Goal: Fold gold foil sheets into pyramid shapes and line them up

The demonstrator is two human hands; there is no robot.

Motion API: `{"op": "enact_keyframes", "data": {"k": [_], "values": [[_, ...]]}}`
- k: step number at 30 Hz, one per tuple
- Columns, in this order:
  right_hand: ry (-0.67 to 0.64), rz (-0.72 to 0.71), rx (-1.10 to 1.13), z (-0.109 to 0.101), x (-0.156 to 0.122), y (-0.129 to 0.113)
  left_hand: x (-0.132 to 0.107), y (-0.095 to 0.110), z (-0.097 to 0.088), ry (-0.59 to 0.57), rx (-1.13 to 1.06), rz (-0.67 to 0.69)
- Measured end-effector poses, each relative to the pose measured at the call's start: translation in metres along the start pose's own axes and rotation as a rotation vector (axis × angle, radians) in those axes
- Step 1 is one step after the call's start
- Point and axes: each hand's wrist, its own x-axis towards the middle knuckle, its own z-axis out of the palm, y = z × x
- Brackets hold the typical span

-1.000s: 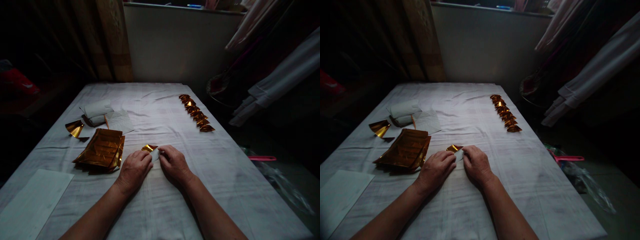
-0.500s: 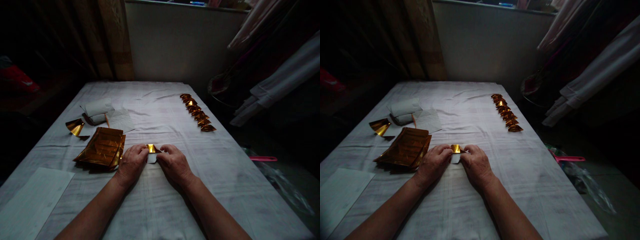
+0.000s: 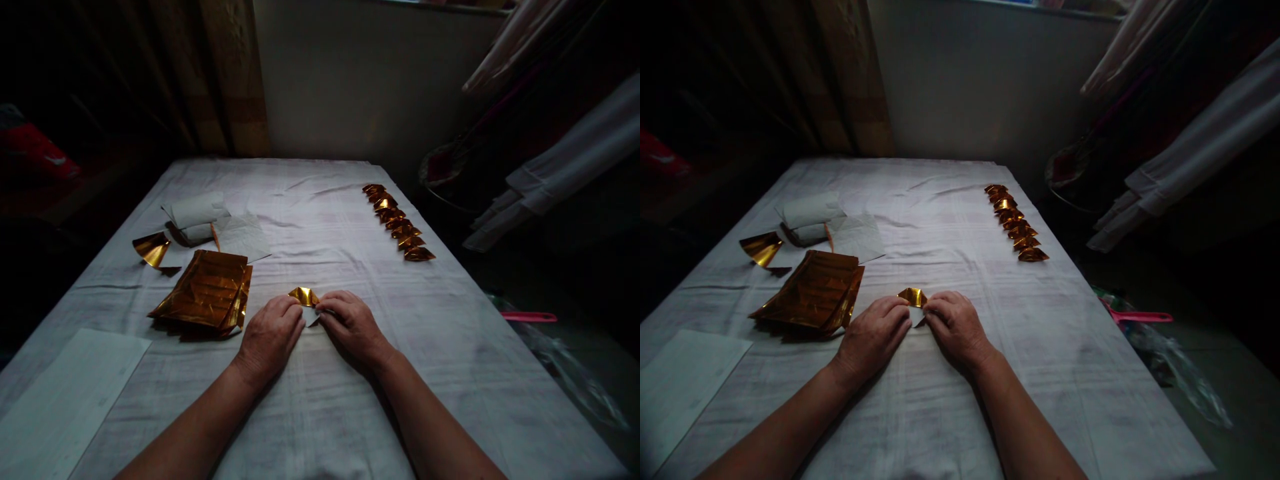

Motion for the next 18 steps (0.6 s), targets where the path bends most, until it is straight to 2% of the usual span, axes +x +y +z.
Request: {"op": "enact_keyframes", "data": {"k": [10, 18], "values": [[0.032, 0.042, -0.061, 0.0077, 0.0045, -0.0059, 0.0014, 0.0025, 0.0007, 0.024, -0.021, 0.000], [-0.005, 0.076, -0.109, 0.0088, 0.0083, -0.0072, 0.0077, 0.0049, 0.0043, 0.031, 0.006, -0.059]]}}
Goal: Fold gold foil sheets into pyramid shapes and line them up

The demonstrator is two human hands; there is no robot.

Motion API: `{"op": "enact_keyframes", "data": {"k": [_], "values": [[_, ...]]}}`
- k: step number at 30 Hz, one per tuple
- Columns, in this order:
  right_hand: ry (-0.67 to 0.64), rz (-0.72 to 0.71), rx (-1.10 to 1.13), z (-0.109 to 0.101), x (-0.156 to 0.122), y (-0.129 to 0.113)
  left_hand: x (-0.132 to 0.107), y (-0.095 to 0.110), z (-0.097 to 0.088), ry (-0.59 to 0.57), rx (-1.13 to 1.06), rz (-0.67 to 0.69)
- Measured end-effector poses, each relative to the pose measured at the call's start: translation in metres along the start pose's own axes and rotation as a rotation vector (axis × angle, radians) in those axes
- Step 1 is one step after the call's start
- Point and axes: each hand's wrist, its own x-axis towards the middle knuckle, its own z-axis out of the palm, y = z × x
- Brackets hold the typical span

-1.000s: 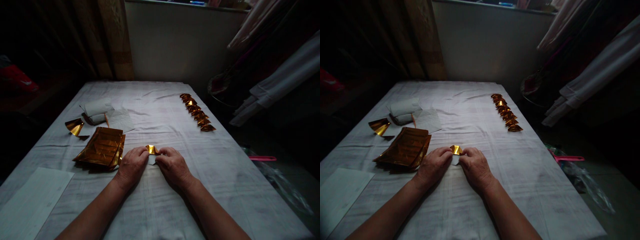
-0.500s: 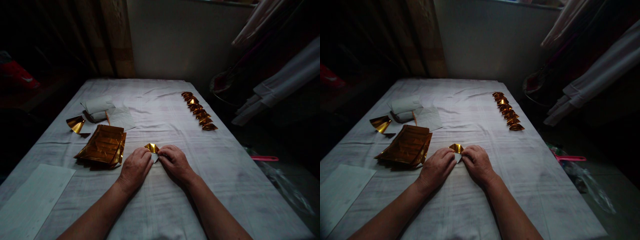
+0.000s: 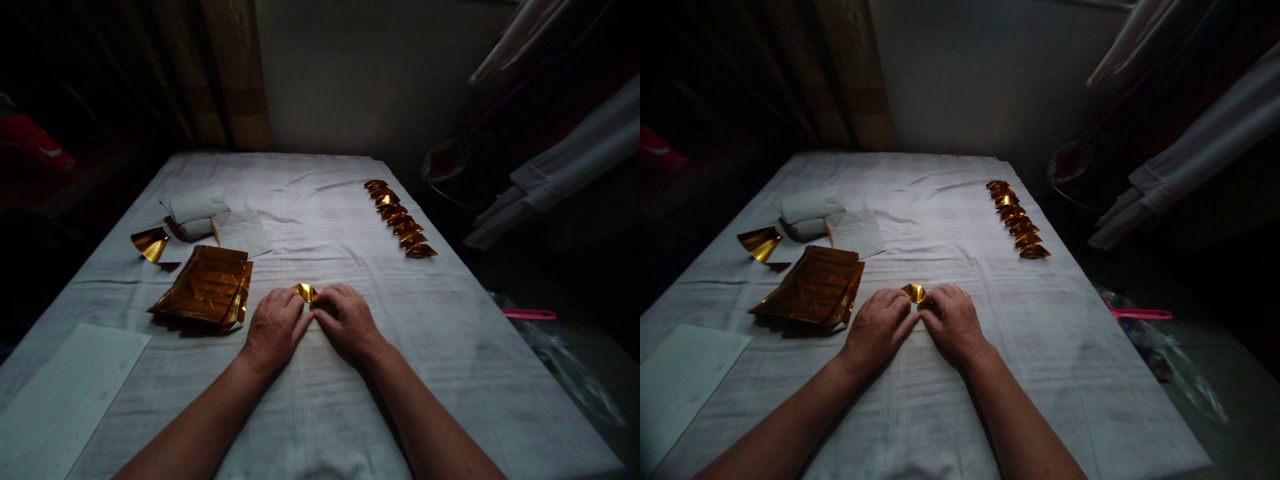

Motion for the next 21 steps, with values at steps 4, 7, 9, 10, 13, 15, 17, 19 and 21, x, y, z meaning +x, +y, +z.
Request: {"op": "enact_keyframes", "data": {"k": [4, 7, 9, 10, 13, 15, 17, 19, 21], "values": [[-0.025, -0.006, 0.000, -0.003, 0.001, -0.001, 0.000, 0.000, 0.002, 0.008, -0.015, -0.012], [-0.034, -0.008, 0.002, -0.003, 0.001, 0.000, 0.000, 0.001, 0.002, 0.001, -0.015, -0.023], [-0.036, -0.009, 0.008, -0.003, 0.001, 0.002, 0.001, 0.001, 0.001, -0.004, -0.011, -0.033], [-0.034, -0.012, 0.016, -0.003, 0.001, 0.003, 0.002, 0.002, 0.000, -0.007, -0.010, -0.036], [-0.012, -0.031, 0.045, -0.002, 0.002, 0.007, 0.002, 0.002, -0.001, -0.015, -0.020, -0.036], [0.002, -0.043, 0.060, -0.001, 0.002, 0.009, 0.002, 0.003, -0.001, -0.016, -0.024, -0.037], [0.011, -0.047, 0.064, -0.001, 0.002, 0.011, 0.002, 0.002, -0.001, -0.014, -0.019, -0.041], [0.021, -0.051, 0.064, 0.000, 0.001, 0.011, 0.002, 0.002, -0.001, -0.013, -0.015, -0.042], [0.025, -0.065, 0.063, 0.001, 0.000, 0.010, 0.002, 0.002, -0.002, -0.016, -0.015, -0.032]]}}
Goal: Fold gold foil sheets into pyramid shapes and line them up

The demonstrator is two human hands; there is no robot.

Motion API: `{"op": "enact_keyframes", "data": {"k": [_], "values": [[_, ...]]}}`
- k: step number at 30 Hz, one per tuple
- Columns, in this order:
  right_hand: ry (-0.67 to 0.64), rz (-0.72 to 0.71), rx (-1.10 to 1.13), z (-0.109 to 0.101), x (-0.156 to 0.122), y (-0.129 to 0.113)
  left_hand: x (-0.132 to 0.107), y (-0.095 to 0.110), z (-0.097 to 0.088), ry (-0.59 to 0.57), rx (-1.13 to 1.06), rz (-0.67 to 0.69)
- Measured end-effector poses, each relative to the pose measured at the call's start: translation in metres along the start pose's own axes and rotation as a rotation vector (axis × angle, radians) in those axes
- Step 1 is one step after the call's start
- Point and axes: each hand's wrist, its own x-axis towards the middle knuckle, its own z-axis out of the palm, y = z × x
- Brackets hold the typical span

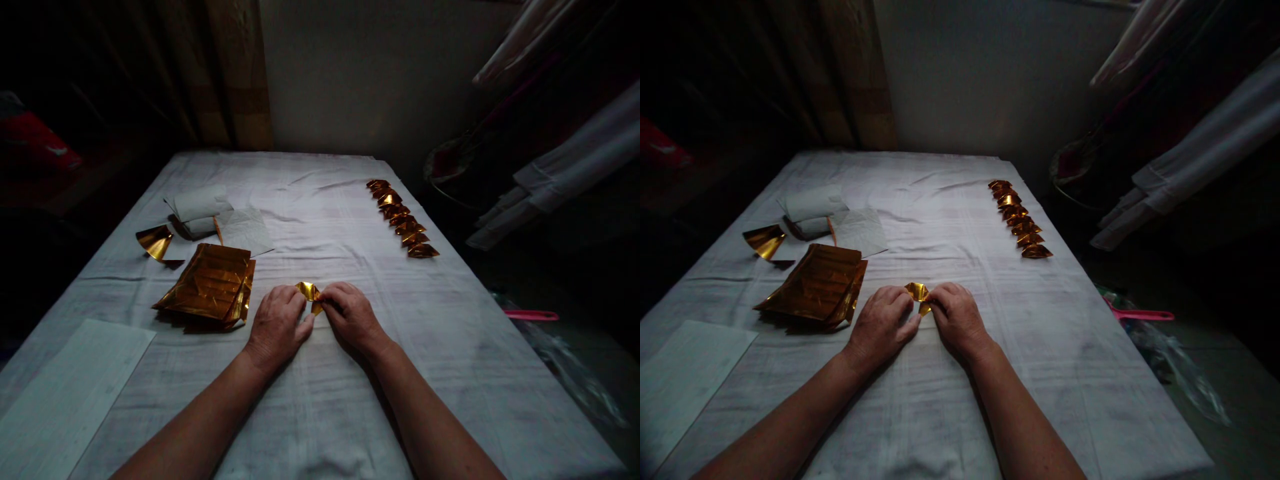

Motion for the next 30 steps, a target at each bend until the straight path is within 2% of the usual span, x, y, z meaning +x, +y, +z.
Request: {"op": "enact_keyframes", "data": {"k": [6, 15, 23, 30], "values": [[-0.003, 0.008, -0.024, 0.001, -0.001, -0.003, -0.001, 0.000, 0.001, -0.002, -0.028, -0.016], [0.017, -0.024, 0.023, 0.002, -0.001, 0.004, -0.001, 0.001, -0.004, -0.031, -0.116, -0.042], [-0.006, 0.019, 0.002, 0.000, -0.001, -0.003, -0.002, -0.001, -0.005, -0.010, -0.179, -0.032], [-0.029, -0.024, -0.019, -0.001, -0.003, -0.002, -0.006, -0.017, -0.008, 0.005, -0.276, 0.001]]}}
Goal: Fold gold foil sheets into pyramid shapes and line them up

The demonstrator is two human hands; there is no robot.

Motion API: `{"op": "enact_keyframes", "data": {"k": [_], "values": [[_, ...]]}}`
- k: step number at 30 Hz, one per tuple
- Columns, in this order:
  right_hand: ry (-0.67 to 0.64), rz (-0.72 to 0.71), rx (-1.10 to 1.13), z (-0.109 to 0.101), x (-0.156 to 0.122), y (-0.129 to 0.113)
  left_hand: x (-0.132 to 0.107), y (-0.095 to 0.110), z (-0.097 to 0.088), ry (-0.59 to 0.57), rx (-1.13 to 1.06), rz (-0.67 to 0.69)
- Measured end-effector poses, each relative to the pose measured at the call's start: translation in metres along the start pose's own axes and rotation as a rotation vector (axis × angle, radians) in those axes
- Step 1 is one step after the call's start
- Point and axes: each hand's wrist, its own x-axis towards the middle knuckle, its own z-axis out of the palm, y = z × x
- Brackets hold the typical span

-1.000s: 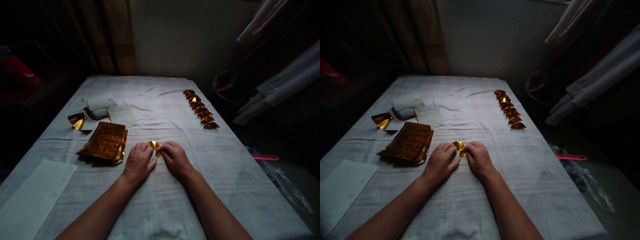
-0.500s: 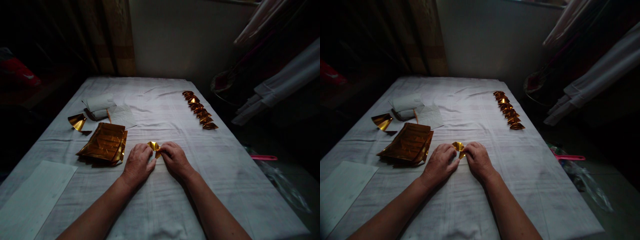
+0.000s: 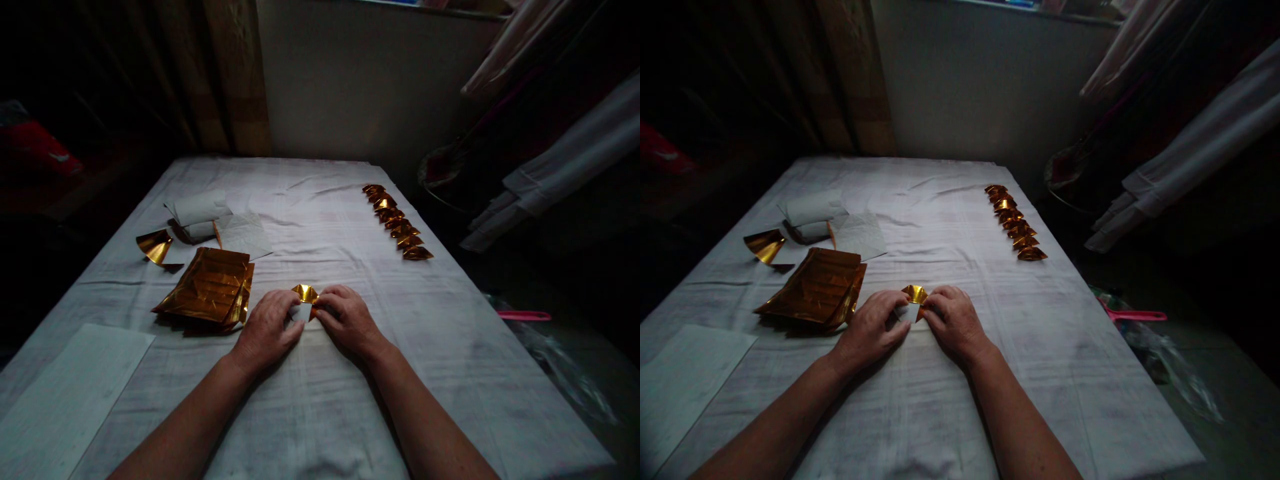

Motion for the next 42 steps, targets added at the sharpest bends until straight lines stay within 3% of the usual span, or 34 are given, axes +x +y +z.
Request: {"op": "enact_keyframes", "data": {"k": [7, 14, 27, 42], "values": [[0.000, -0.017, -0.036, -0.002, -0.005, -0.001, 0.000, -0.015, -0.011, -0.072, -0.087, -0.006], [0.048, 0.019, -0.079, 0.000, -0.005, -0.002, 0.002, -0.020, -0.011, 0.021, -0.046, -0.060], [0.010, -0.125, -0.109, -0.001, -0.002, -0.009, 0.002, -0.020, -0.015, -0.043, 0.033, 0.083], [-0.058, -0.037, -0.233, 0.000, 0.007, -0.024, 0.006, -0.034, -0.019, -0.110, -0.015, 0.132]]}}
